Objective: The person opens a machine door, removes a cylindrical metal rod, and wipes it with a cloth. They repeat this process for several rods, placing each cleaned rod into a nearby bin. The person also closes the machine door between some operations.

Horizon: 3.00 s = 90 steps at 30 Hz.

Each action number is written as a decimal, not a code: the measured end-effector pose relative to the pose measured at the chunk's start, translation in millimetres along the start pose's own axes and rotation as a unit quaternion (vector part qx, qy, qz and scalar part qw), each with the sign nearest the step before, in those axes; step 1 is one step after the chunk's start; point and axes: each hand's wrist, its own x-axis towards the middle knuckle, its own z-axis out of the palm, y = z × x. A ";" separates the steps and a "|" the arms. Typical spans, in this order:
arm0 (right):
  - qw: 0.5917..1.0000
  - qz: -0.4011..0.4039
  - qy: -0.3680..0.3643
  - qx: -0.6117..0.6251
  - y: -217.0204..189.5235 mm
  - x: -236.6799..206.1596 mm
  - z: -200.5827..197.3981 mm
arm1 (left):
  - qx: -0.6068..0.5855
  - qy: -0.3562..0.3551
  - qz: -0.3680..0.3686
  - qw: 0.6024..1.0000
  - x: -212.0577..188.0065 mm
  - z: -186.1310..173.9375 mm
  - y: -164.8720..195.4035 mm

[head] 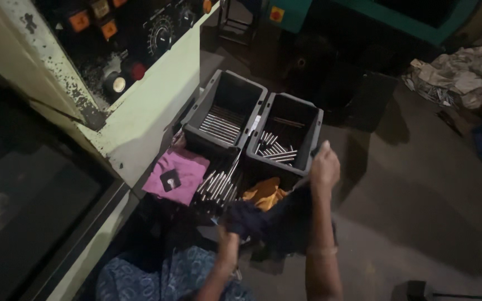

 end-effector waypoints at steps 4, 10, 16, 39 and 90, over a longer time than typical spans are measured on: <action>0.985 -0.136 0.010 -0.106 -21.7 64.2 68.6 | 0.063 -0.132 0.021 0.989 -11.3 50.9 9.0; 0.869 -0.231 -0.220 -0.378 -19.5 87.4 126.2 | 0.104 -0.085 0.277 0.952 10.6 88.9 18.6; 0.815 -0.187 -0.266 -0.480 -13.2 85.1 138.5 | 0.130 -0.136 0.066 0.980 21.5 77.2 40.3; 0.960 -0.123 -0.237 0.087 -3.6 -28.0 -29.2 | -0.141 -0.031 -0.063 0.988 15.4 60.0 77.8; 0.931 0.069 -0.099 0.343 15.7 -122.0 21.3 | 0.343 -0.085 0.398 0.847 -97.7 49.7 117.1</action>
